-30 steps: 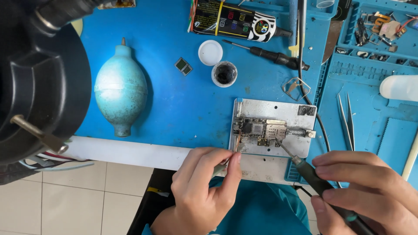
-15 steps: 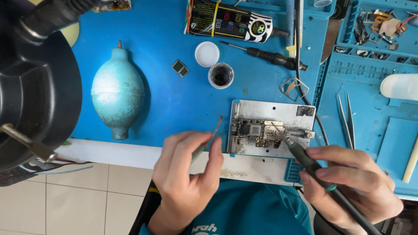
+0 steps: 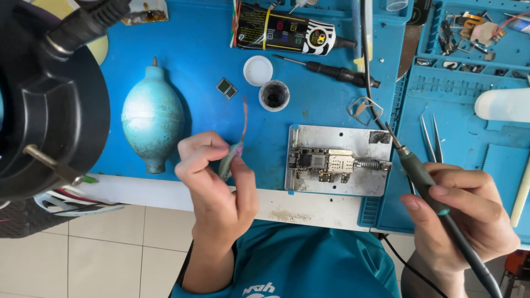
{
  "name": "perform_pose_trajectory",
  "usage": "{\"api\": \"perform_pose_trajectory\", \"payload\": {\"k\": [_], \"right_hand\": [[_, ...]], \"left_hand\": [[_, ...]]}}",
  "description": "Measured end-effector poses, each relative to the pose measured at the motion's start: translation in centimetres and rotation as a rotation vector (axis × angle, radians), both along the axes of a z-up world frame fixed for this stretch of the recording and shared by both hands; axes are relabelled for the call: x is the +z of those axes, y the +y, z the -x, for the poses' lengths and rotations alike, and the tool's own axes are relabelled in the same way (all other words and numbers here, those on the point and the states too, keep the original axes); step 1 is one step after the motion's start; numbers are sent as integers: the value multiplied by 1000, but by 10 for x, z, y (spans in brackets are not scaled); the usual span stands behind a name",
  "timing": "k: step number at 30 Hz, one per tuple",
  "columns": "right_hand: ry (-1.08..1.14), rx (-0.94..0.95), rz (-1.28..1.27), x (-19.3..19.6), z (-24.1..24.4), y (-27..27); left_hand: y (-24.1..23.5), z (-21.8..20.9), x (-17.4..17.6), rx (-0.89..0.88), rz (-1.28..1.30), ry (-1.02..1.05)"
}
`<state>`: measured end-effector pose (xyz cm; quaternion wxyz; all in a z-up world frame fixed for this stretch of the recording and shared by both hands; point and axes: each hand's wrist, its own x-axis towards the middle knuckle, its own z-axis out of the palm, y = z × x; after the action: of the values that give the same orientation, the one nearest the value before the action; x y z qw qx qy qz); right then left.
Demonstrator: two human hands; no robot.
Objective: The person solders a small circuit board clamped on a metal plate using a soldering iron and solder wire. They apply solder to multiple points on the board, then use a desoldering pump to remove excess solder from specific areas.
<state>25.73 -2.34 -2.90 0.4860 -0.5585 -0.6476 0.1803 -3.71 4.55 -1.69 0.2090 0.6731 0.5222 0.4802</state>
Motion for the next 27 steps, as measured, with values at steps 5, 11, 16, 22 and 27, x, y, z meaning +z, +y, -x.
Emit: {"api": "perform_pose_trajectory", "payload": {"k": [5,11,16,22,27], "right_hand": [[15,53,-69,12,11,7],[-142,136,-58,28,25,15],[-281,171,-52,33,28,17],[-306,191,13,29,20,11],[-308,250,-8,33,15,13]], "left_hand": [[-3,6,4,94,-56,-67],[-5,5,1,254,-234,301],[-11,3,29,-107,-224,277],[11,16,33,-660,143,415],[26,17,34,-745,199,532]]}}
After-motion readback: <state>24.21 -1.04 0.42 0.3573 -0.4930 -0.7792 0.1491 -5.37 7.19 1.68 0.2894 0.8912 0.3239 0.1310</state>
